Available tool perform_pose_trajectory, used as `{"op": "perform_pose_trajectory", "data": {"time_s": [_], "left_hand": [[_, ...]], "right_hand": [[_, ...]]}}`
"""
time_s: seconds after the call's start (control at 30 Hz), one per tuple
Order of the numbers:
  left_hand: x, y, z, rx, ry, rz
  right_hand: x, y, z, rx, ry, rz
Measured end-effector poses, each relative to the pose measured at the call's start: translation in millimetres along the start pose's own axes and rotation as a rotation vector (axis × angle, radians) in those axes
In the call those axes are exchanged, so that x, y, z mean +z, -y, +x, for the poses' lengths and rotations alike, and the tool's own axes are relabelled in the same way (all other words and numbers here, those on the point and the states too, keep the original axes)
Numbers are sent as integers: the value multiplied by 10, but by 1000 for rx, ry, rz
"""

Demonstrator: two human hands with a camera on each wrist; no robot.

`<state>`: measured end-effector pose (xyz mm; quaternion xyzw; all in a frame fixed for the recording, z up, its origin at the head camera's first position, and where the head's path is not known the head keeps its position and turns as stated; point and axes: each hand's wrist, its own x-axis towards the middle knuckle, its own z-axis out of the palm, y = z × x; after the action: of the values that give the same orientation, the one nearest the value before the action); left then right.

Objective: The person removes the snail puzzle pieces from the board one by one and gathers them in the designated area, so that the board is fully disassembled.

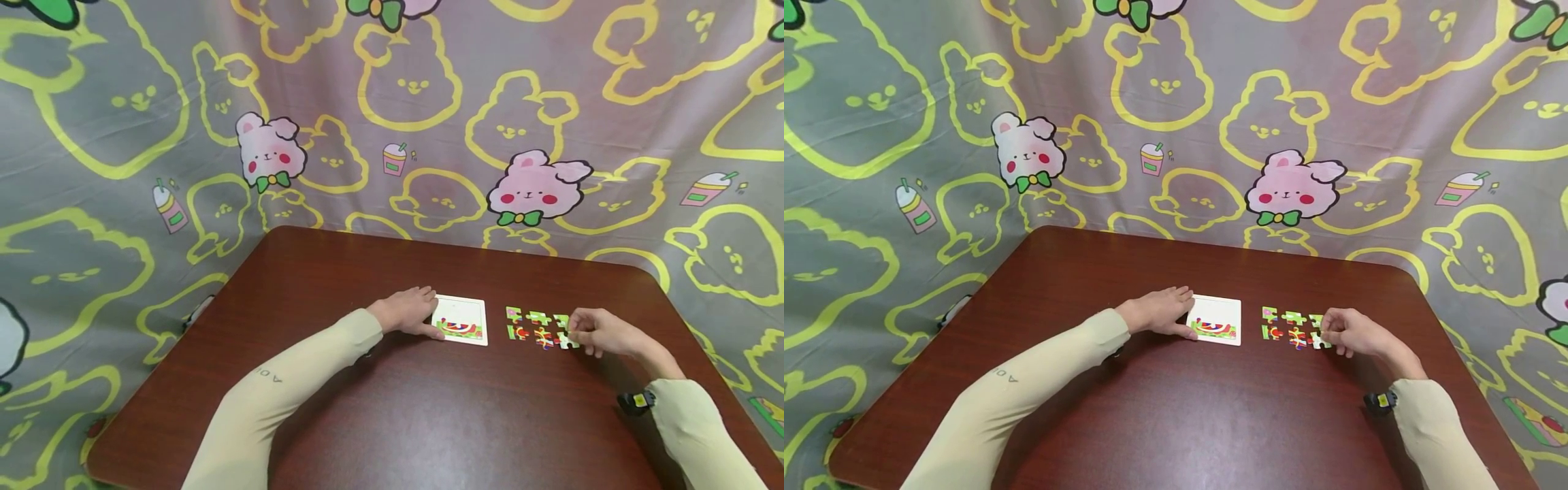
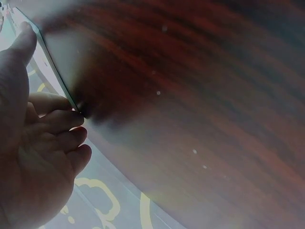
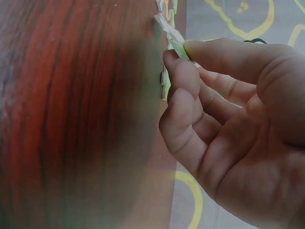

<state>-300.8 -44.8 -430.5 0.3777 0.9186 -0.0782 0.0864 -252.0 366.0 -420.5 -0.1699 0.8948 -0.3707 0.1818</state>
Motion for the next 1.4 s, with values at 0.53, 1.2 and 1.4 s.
{"op": "perform_pose_trajectory", "data": {"time_s": [0.53, 1.2, 1.4], "left_hand": [[-14, -12, -2, -1, 2, -15], [-12, -19, -19, 3, 18, -16], [-1, -11, -29, -6, 17, -13]], "right_hand": [[-34, -100, -9, 108, 55, 33], [-31, -10, -11, 155, 17, -76], [-3, 126, 54, 102, -10, -84]]}}
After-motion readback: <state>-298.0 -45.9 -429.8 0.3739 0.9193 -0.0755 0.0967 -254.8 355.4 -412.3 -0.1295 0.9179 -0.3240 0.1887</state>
